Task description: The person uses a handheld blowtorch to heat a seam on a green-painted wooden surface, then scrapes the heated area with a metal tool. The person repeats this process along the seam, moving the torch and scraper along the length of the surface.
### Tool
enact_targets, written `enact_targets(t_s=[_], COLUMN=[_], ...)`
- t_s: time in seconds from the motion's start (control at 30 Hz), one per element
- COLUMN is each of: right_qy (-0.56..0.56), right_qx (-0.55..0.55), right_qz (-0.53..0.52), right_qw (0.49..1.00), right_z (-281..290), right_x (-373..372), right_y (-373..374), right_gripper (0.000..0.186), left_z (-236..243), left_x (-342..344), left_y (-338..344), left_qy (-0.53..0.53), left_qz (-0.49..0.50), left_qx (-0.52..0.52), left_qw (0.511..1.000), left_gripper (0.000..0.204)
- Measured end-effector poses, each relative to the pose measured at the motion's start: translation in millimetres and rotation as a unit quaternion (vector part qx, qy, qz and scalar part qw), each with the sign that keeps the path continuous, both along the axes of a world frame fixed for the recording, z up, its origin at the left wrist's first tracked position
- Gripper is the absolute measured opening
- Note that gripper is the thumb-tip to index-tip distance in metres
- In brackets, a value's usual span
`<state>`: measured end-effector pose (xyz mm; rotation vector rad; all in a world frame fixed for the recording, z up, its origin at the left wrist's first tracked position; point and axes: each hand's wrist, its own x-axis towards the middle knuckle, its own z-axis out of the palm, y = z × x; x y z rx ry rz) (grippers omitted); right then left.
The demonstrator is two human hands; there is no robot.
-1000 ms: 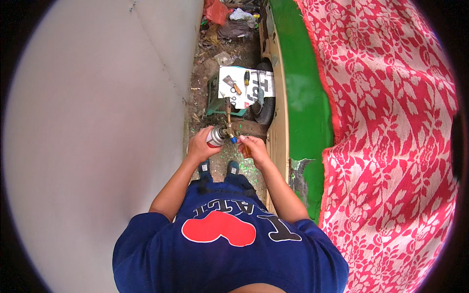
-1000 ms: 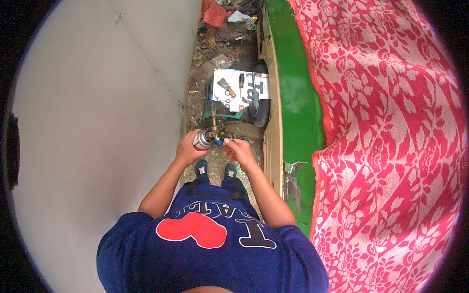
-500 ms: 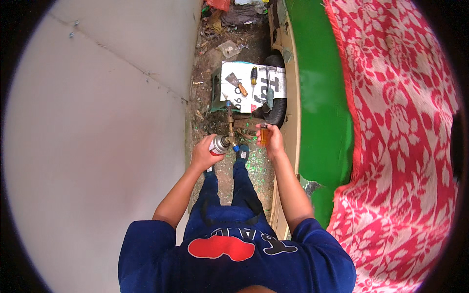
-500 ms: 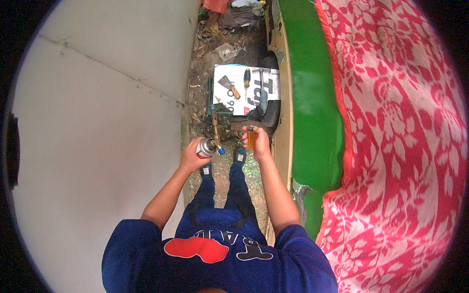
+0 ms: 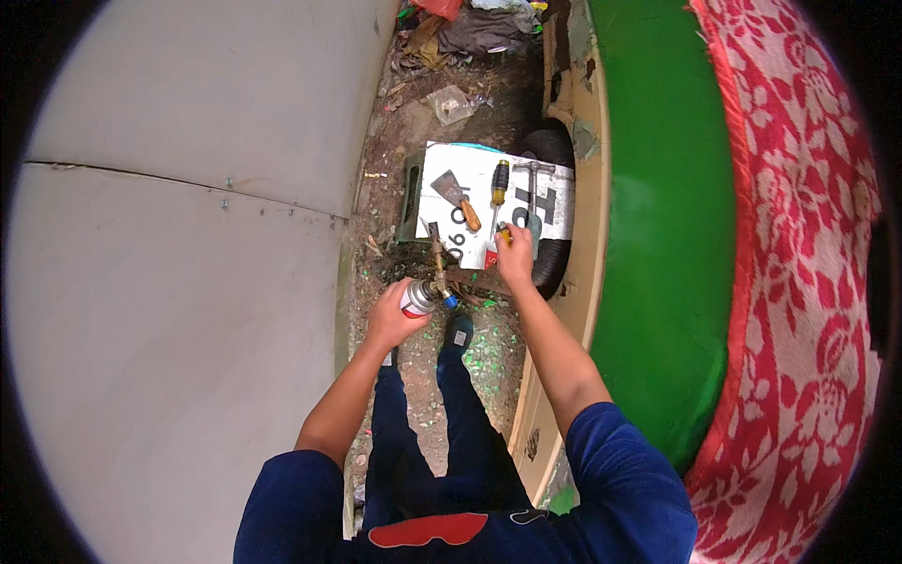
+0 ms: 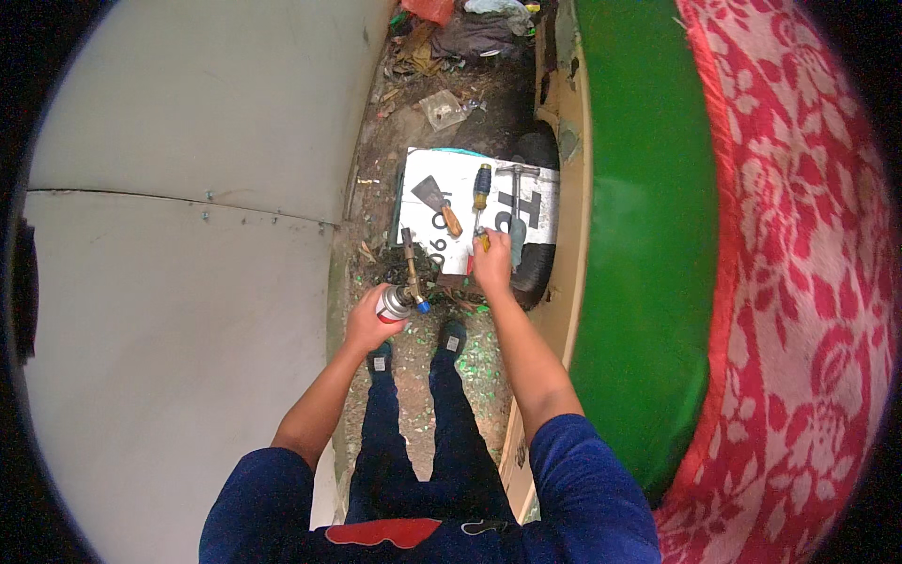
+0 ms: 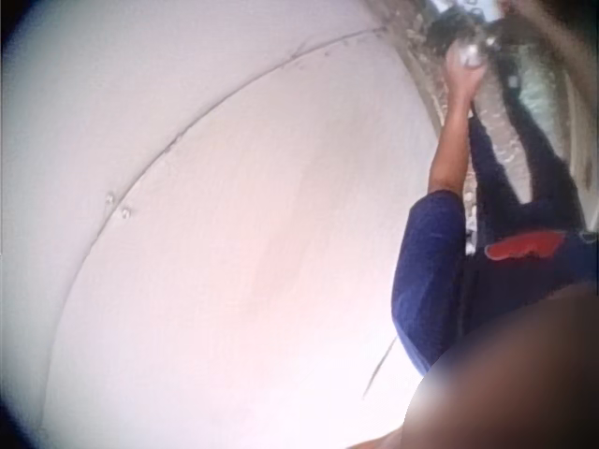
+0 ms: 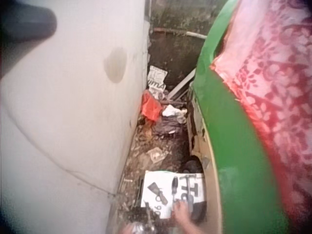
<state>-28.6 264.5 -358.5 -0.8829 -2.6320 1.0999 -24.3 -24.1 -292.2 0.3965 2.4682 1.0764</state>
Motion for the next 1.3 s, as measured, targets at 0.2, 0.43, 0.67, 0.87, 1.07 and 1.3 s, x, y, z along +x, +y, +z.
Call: enact_targets(t_s=[0.2, 0.43, 0.67, 0.87, 1.07, 1.3], right_qy=[-0.071, -0.069, -0.053, -0.095, -0.116, -0.077], right_qx=[0.051, 0.069, 0.229, 0.297, 0.359, 0.339], right_qz=[0.053, 0.050, 0.206, 0.314, 0.407, 0.401], right_qw=[0.995, 0.994, 0.950, 0.897, 0.832, 0.847], right_z=[0.5, -15.8, -11.8, -4.1, -4.3, 39.7], right_x=[-58.1, -76.2, -92.0, -106.1, -111.3, -90.4], right_y=[0.1, 9.5, 43.4, 68.6, 88.3, 91.5], right_gripper=[0.044, 0.037, 0.044, 0.046, 0.048, 0.051], left_z=[-31.8, -38.4, -46.3, -44.8, -39.8, -18.0], left_x=[-17.4, -31.3, -35.9, -38.3, -38.7, -23.6], left_y=[12.8, 21.7, 17.5, 13.0, 9.0, -8.5], left_qy=[-0.006, 0.004, -0.010, -0.018, -0.019, -0.021], left_qz=[-0.008, -0.020, -0.018, -0.013, -0.014, -0.001], left_qx=[-0.001, -0.006, -0.009, -0.014, -0.011, 0.009], left_qw=[1.000, 1.000, 1.000, 1.000, 1.000, 1.000], left_gripper=[0.078, 0.077, 0.078, 0.080, 0.081, 0.080])
